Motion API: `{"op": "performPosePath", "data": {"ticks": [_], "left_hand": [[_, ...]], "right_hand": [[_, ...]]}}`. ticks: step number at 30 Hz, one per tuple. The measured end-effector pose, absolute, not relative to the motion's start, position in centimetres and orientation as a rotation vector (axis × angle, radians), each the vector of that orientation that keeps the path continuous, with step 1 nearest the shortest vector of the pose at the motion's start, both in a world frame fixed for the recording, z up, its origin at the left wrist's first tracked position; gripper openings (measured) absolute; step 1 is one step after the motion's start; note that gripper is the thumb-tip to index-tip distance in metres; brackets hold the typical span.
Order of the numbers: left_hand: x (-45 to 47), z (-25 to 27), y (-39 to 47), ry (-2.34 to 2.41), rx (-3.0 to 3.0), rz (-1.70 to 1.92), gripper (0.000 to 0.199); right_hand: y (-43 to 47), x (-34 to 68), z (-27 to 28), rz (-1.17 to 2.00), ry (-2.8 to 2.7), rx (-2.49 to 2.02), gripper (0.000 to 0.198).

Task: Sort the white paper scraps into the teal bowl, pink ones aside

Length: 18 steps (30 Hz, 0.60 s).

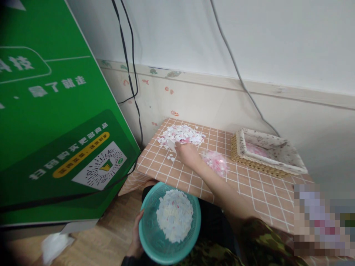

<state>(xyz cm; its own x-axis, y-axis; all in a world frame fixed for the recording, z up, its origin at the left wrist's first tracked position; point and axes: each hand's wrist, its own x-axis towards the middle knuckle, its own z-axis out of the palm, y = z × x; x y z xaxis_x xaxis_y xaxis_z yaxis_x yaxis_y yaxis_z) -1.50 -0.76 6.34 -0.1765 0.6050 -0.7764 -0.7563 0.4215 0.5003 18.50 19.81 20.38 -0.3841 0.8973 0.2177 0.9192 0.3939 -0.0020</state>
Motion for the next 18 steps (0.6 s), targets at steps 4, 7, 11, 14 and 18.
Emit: {"op": "performPosePath", "data": {"ticks": [4, 7, 11, 14, 18], "left_hand": [[-1.5, 6.3, -0.8, 1.263, -0.156, 1.214, 0.026], [-1.5, 6.3, -0.8, 1.266, -0.154, 1.205, 0.026], [-1.6, 6.3, -0.8, 1.275, -0.152, 1.193, 0.027], [-1.6, 6.2, -0.8, 1.279, -0.147, 1.194, 0.027], [-1.5, 6.2, -0.8, 1.285, -0.136, 1.218, 0.026]], "right_hand": [[20.8, 18.2, 20.8, -0.182, -2.503, -1.557, 0.026], [21.2, 18.3, 21.1, -0.159, -2.54, -1.483, 0.025], [21.3, 18.6, 21.3, -0.122, -2.552, -1.43, 0.025], [21.5, 18.3, 21.1, -0.13, -2.516, -1.482, 0.025], [21.6, 17.5, 20.9, -0.131, -2.493, -1.509, 0.025]]}}
